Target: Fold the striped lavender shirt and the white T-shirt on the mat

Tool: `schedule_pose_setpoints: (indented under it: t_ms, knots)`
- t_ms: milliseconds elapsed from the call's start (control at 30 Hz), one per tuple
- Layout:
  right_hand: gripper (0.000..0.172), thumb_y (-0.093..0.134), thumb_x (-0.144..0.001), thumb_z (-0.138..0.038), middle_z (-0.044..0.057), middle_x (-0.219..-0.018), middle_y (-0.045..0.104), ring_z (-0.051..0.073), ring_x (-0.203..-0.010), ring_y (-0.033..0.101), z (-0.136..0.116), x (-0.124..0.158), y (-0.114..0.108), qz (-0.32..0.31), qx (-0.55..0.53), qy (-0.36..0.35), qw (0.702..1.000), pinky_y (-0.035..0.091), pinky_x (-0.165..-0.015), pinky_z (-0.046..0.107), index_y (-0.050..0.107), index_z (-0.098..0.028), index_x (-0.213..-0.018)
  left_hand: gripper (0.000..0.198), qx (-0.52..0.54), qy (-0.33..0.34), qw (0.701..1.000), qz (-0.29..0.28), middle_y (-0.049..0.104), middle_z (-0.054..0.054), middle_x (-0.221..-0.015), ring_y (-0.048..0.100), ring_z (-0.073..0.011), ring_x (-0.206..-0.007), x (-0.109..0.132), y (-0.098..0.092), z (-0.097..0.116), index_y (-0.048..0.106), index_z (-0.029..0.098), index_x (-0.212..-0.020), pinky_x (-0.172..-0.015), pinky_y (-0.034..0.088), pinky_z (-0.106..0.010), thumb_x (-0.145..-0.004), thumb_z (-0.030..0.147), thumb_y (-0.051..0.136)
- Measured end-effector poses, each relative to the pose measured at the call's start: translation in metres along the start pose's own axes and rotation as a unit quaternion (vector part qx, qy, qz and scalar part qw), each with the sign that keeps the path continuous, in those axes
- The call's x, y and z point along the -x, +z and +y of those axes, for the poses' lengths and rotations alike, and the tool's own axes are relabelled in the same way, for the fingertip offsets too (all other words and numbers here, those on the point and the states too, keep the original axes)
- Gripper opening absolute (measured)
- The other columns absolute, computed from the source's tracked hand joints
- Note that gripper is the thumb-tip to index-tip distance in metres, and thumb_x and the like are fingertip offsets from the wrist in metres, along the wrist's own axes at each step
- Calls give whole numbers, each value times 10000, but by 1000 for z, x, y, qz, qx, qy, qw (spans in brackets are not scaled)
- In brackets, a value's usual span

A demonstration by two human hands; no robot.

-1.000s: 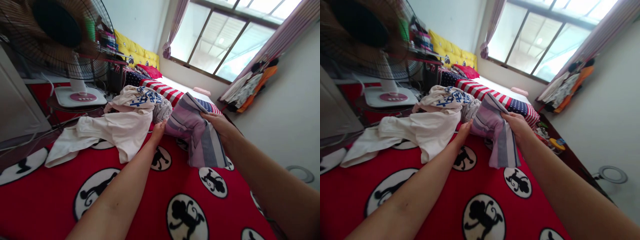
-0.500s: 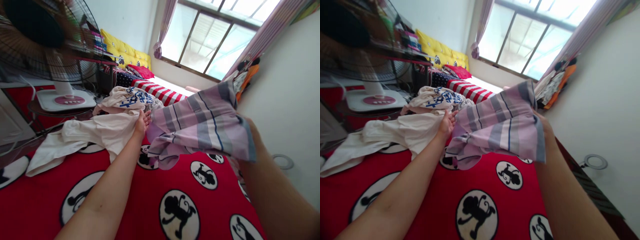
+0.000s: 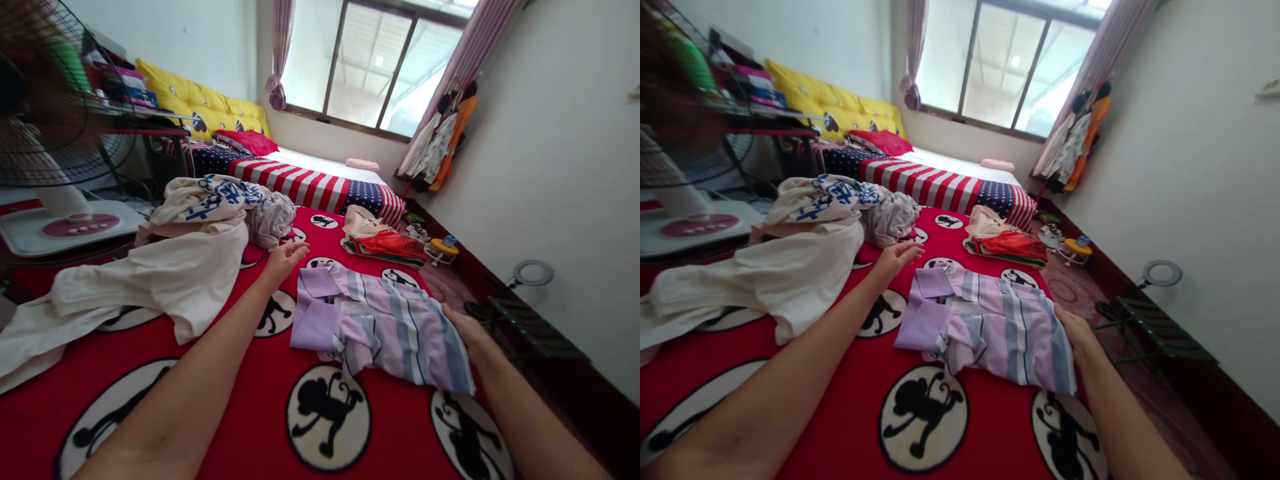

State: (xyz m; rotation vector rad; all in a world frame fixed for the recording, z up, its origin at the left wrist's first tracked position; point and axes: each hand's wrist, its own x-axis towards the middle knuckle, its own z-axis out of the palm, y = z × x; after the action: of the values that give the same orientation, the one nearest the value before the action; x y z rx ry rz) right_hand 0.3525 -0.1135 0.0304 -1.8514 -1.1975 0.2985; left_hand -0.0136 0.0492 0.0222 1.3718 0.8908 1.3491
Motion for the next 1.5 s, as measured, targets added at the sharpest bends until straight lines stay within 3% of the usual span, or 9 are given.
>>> schedule_pose_setpoints:
  t_ms: [100, 167, 367, 500, 633, 867, 1100, 1233, 1500]
  knots:
    - [371, 657, -725, -441, 156, -926, 670, 325, -890, 645, 14, -2, -11, 65, 82, 41, 994, 518, -817, 484, 658, -142, -945, 442, -70, 22, 992, -103, 730, -108, -917, 660, -216, -808, 14, 23, 9, 725, 137, -953, -733, 490, -306, -688, 490, 711]
    - [412, 664, -705, -433, 142, -1043, 650, 317, -974, 618, 9, 11, -16, 82, 126, -61, 987, 477, -897, 480, 649, -169, -1021, 348, -128, 34, 970, -202, 729, -83, -857, 649, -196, -760, 28, 36, 19, 737, 153, -897, -689, 483, -282, -738, 456, 679]
    - [131, 675, -771, -279, 53, -1031, 631, 231, -976, 602, -16, 84, -14, -205, 118, -269, 934, 476, -874, 373, 676, -256, -900, 330, -285, 97, 825, -478, 703, -31, -816, 624, -166, -732, 78, 45, 52, 727, 198, -856, -651, 446, -239, -714, 495, 722]
    - [239, 662, -764, -171, 59, -1081, 604, 229, -1013, 576, -9, 101, -6, -227, 162, -275, 920, 460, -895, 384, 656, -251, -990, 534, -426, 190, 778, -421, 660, -52, -990, 600, -225, -881, 111, 42, 48, 681, 249, -1045, -738, 439, -293, -626, 567, 769]
    - [147, 508, -861, -170, 59, -1024, 611, 202, -972, 579, 1, 97, 0, -213, 141, -284, 924, 457, -865, 347, 633, -223, -918, 477, -458, 171, 810, -325, 638, -63, -1030, 569, -256, -983, 127, 43, 27, 645, 229, -1080, -834, 437, -341, -664, 413, 787]
    - [86, 493, -816, -207, 6, -771, 618, 185, -729, 583, 0, 85, -6, -142, 131, -158, 969, 450, -681, 311, 578, -217, -812, 293, -353, 81, 880, -309, 688, -18, -925, 614, -177, -845, 115, 39, 27, 686, 196, -989, -758, 454, -273, -715, 101, 650]
    - [354, 567, -762, -94, 80, -1181, 567, 232, -1111, 527, -52, 105, 25, -117, 97, -369, 917, 424, -957, 380, 560, -213, -1095, 212, -271, 36, 926, -259, 716, -13, -824, 633, -145, -751, 111, 43, 39, 722, 157, -831, -710, 468, -235, -716, 69, 567]
    - [312, 609, -775, -92, 84, -1127, 592, 244, -1029, 545, -79, 117, 61, -152, 113, -442, 877, 449, -885, 380, 601, -203, -1066, 236, -260, 50, 935, -236, 726, -10, -869, 649, -147, -784, 113, 41, 36, 712, 161, -898, -730, 481, -230, -713, 72, 596]
    - [159, 538, -802, -69, 15, -822, 598, 150, -745, 567, -81, 103, 82, -148, 8, -309, 939, 413, -658, 263, 614, -192, -868, 294, -281, 147, 924, -214, 698, -14, -957, 636, -154, -897, 104, 21, 35, 674, 190, -979, -835, 471, -253, -760, 44, 543]
